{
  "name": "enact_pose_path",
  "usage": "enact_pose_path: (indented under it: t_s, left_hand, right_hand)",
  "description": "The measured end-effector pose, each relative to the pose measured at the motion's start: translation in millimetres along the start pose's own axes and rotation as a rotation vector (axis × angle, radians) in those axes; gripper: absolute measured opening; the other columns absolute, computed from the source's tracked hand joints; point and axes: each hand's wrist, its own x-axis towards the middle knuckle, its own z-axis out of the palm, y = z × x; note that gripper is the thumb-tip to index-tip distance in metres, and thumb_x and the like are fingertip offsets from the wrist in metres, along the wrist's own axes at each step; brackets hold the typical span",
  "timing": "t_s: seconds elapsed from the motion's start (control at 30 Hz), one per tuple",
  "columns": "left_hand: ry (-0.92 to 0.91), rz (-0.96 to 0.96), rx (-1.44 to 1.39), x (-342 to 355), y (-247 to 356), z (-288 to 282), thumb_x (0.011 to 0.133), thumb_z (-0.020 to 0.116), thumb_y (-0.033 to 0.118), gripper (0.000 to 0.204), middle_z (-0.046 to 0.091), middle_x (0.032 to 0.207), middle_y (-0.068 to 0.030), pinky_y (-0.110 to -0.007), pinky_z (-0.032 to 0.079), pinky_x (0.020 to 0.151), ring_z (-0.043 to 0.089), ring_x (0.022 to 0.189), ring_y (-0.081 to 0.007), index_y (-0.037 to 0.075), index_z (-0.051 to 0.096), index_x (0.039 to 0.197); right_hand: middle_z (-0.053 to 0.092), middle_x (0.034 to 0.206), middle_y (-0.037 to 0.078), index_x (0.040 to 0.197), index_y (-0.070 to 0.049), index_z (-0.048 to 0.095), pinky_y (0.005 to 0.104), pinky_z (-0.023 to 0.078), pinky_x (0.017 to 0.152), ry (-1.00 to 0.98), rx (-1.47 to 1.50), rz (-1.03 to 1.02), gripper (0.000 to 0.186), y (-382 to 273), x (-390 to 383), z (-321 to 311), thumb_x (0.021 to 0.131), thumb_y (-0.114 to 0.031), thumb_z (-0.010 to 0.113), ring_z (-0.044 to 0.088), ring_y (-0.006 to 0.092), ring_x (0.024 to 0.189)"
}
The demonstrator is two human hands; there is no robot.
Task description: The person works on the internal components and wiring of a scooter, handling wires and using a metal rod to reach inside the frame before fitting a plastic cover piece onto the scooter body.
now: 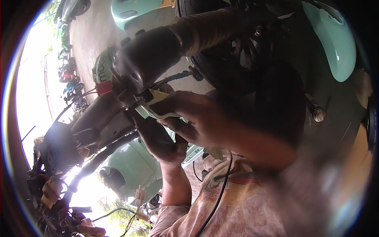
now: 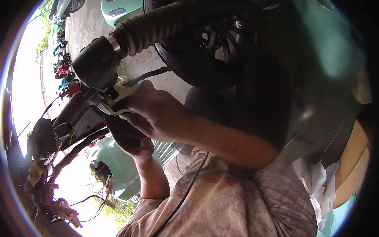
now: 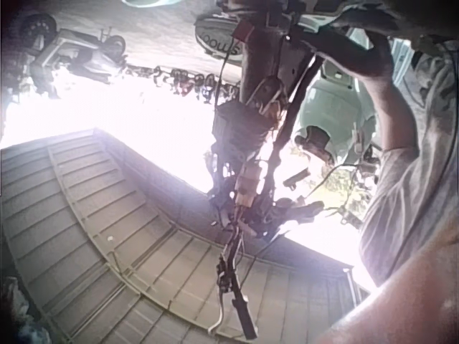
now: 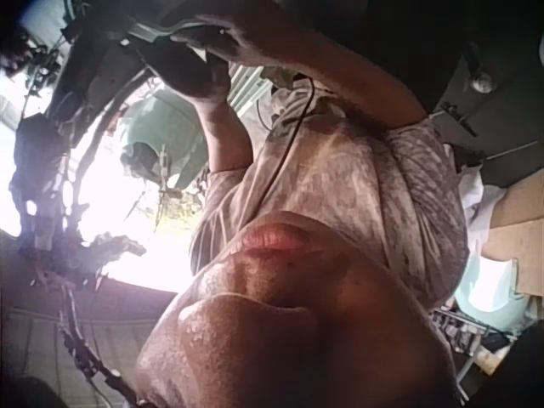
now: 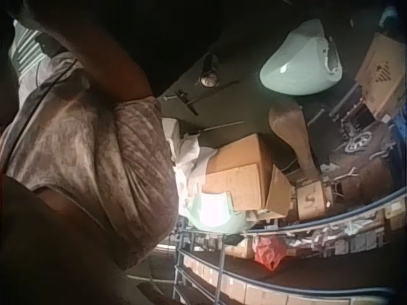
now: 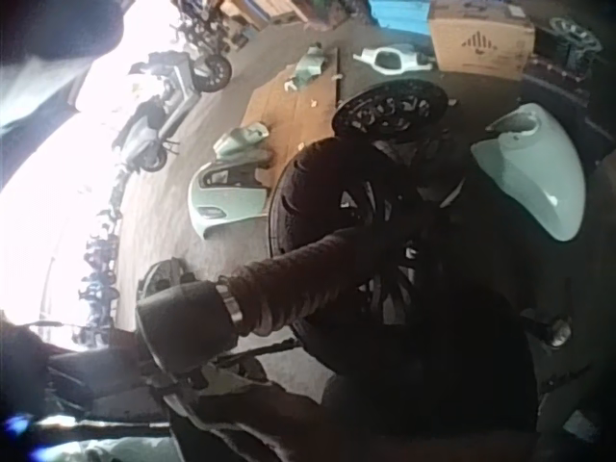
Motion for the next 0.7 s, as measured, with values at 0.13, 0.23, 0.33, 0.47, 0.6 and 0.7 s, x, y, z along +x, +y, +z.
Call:
enact_pose_path:
  t_s: [0.13,0.23,0.33,0.47,0.6,0.7]
  left_hand:
    - [0.139,-0.157,-0.115,-10.3,0.4,0.8,0.085,0.064,0.027,0.076,0.046,0.127,-0.0150,-0.035,0.037,0.100,0.047,0.118,-0.0227,-0.008,0.023,0.138]
    - [0.153,-0.153,0.008,-15.6,-4.6,-4.3,0.087,0.063,0.036,0.074,0.048,0.125,-0.0135,-0.033,0.037,0.098,0.049,0.115,-0.0205,-0.008,0.028,0.135]
    - [0.187,-0.212,0.128,-32.0,-13.2,-17.9,0.094,0.053,0.036,0.062,0.047,0.127,-0.0119,-0.030,0.035,0.100,0.047,0.118,-0.0180,-0.006,0.031,0.134]
    - [0.075,-0.200,-0.378,-38.7,-24.2,-29.7,0.100,0.036,0.030,0.049,0.044,0.131,-0.0110,-0.028,0.031,0.104,0.042,0.122,-0.0160,-0.004,0.032,0.134]
    - [0.009,-0.163,-0.634,-42.1,-27.9,-34.6,0.103,0.025,0.027,0.044,0.041,0.134,-0.0108,-0.027,0.028,0.106,0.039,0.125,-0.0148,-0.003,0.032,0.134]
    - [0.100,-0.143,0.078,-47.7,-20.7,-28.1,0.103,0.027,0.029,0.045,0.043,0.133,-0.0109,-0.027,0.028,0.106,0.041,0.124,-0.0149,-0.002,0.032,0.135]
  right_hand:
    - [0.063,0.093,0.011,0.102,-0.011,0.064,0.0393,0.052,0.070,0.045,0.023,-0.072,0.020,-1.7,2.7,3.3,0.082,-0.012,0.064,0.061,0.0299,0.082]
    - [0.062,0.091,0.010,0.101,-0.011,0.064,0.0378,0.052,0.069,0.037,0.010,-0.082,0.019,-2.0,3.5,4.2,0.082,-0.011,0.062,0.061,0.0278,0.081]
    - [0.062,0.090,0.010,0.101,-0.009,0.063,0.0365,0.053,0.069,0.056,0.035,-0.097,0.019,-7.4,4.3,6.7,0.082,-0.010,0.060,0.061,0.0265,0.082]
    - [0.061,0.091,0.010,0.103,-0.008,0.061,0.0358,0.053,0.069,0.028,-0.057,-0.120,0.023,-12.3,2.7,4.8,0.081,-0.009,0.059,0.061,0.0268,0.084]
    - [0.061,0.091,0.011,0.103,-0.006,0.061,0.0357,0.054,0.068,0.046,-0.068,-0.109,0.023,-16.2,6.2,-2.0,0.080,-0.009,0.059,0.061,0.0275,0.085]
    - [0.061,0.093,0.011,0.102,-0.007,0.060,0.0362,0.054,0.067,0.071,-0.082,-0.115,0.022,-14.2,5.0,-0.3,0.081,-0.009,0.058,0.061,0.0275,0.085]
